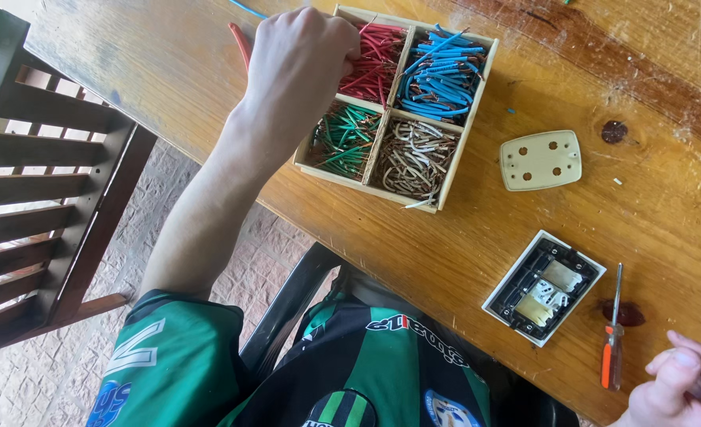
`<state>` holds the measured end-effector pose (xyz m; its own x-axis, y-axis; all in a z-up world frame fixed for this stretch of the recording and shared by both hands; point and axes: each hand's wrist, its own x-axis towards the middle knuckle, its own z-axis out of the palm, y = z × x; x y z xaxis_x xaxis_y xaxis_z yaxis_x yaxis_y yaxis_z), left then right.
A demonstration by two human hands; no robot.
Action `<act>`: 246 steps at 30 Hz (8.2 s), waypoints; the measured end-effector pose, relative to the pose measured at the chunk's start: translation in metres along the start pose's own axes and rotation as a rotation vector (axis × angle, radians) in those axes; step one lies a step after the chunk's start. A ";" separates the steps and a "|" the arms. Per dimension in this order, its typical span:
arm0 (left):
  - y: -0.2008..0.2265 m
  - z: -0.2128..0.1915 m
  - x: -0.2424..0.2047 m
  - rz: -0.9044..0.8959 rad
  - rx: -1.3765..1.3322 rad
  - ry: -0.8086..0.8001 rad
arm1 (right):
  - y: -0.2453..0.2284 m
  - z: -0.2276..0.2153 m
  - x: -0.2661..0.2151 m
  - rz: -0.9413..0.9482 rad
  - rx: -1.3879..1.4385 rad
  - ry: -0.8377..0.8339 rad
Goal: The person selects short colored wires from a compartmentalized box and connects them to terminals inside a small electrical switch or socket using a screwdriver. They tighten each wire connection and repeat the process with additional wires.
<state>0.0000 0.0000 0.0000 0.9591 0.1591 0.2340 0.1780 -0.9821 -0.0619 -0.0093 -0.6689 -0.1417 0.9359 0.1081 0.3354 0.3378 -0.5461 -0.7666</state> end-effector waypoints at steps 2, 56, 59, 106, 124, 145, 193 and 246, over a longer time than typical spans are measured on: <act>0.000 -0.001 -0.001 0.013 0.048 0.010 | 0.004 0.002 0.000 -0.011 0.031 0.018; 0.179 -0.113 -0.059 0.417 -1.026 -0.048 | -0.212 0.054 0.061 -0.311 0.269 -0.129; 0.214 -0.106 -0.070 0.443 -1.000 0.003 | -0.226 0.053 0.067 -0.233 0.376 -0.184; 0.247 -0.037 -0.070 0.637 -0.863 0.384 | -0.200 0.059 0.080 -0.454 0.139 -0.161; 0.244 -0.051 -0.071 0.173 -1.766 -0.705 | -0.207 0.066 0.095 -0.765 0.047 0.141; 0.256 -0.066 -0.067 0.206 -1.315 -0.287 | -0.187 0.082 0.083 -0.703 -0.002 0.189; 0.244 -0.066 -0.058 0.618 -0.440 0.001 | -0.132 0.057 -0.025 -0.351 -0.035 0.133; 0.264 -0.083 -0.055 0.831 -0.066 -0.013 | -0.138 0.054 -0.010 -0.285 0.076 -0.031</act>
<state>-0.0237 -0.2762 0.0518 0.7747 -0.6196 0.1258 -0.6020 -0.7837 -0.1528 -0.0599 -0.5498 -0.0688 0.8044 0.2743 0.5269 0.5929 -0.4261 -0.6833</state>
